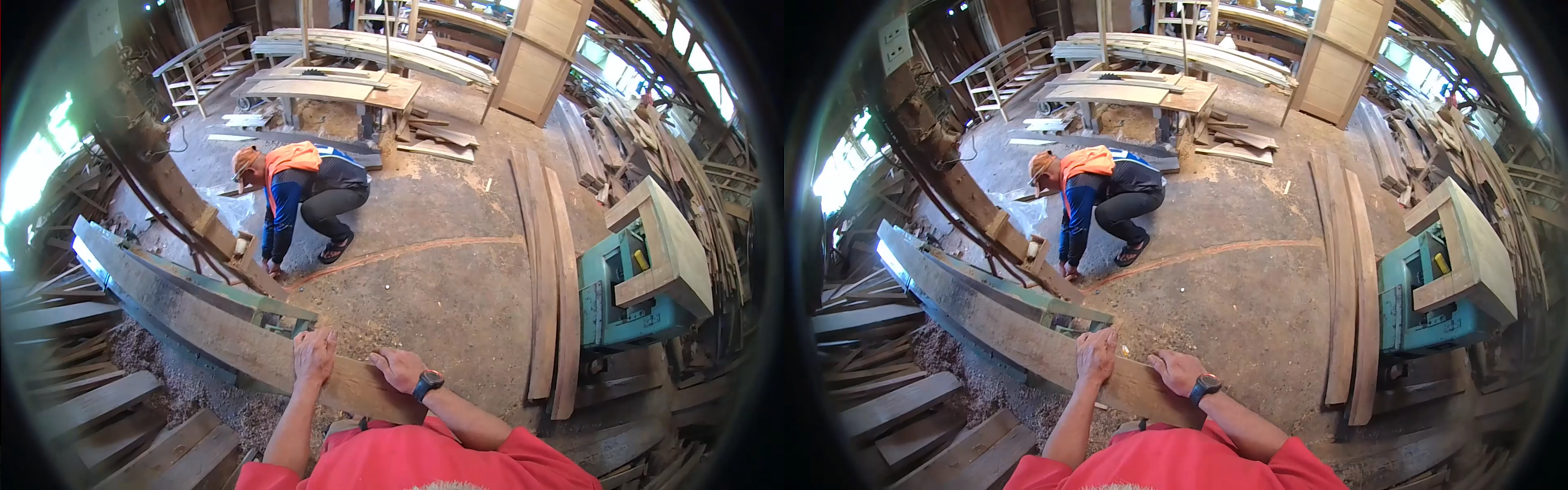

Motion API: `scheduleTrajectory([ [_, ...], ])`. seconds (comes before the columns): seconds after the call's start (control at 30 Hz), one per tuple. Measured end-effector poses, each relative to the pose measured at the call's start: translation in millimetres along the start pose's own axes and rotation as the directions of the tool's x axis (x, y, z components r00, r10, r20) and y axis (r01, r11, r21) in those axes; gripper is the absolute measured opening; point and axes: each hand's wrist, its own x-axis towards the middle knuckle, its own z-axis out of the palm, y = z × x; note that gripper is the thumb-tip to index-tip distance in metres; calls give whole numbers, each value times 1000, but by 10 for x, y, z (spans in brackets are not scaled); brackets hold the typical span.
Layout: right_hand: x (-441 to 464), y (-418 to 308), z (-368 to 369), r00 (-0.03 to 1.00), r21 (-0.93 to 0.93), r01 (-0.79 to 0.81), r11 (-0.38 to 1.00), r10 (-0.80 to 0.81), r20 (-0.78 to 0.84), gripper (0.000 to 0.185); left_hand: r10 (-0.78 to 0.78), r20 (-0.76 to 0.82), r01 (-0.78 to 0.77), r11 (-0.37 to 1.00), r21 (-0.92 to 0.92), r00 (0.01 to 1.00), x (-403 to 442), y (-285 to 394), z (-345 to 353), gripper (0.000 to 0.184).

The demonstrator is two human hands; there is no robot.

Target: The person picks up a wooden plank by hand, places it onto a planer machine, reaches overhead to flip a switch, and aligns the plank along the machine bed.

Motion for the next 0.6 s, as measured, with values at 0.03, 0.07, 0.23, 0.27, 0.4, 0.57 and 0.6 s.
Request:
scheduleTrajectory([
  [0.03,4,7,-4,1000,2,-11,1000,11,1,55,-15,0,15,1000,12,1000,-19,-26,25,36],
  [0.07,14,3,-1,1000,5,-18,1000,18,0,55,4,-18,-4,1000,-1,1000,-9,-42,59,36],
  [0.23,24,23,-12,999,8,-16,1000,15,51,54,-17,44,17,1000,-4,999,3,14,-42,41],
  [0.27,27,31,-7,999,4,1,1000,-1,38,54,-29,39,29,1000,0,999,1,0,-49,41],
  [0.4,29,106,64,998,11,52,999,-52,-27,52,18,-118,-53,954,-297,993,-53,-246,114,40],
  [0.57,-11,245,7,997,120,32,992,-23,-73,53,-254,-288,-37,687,-725,923,-479,1,-24,40],
  [0.6,-44,358,30,996,135,45,990,-34,-83,55,-339,-307,-3,668,-745,889,-616,6,-33,41],
])
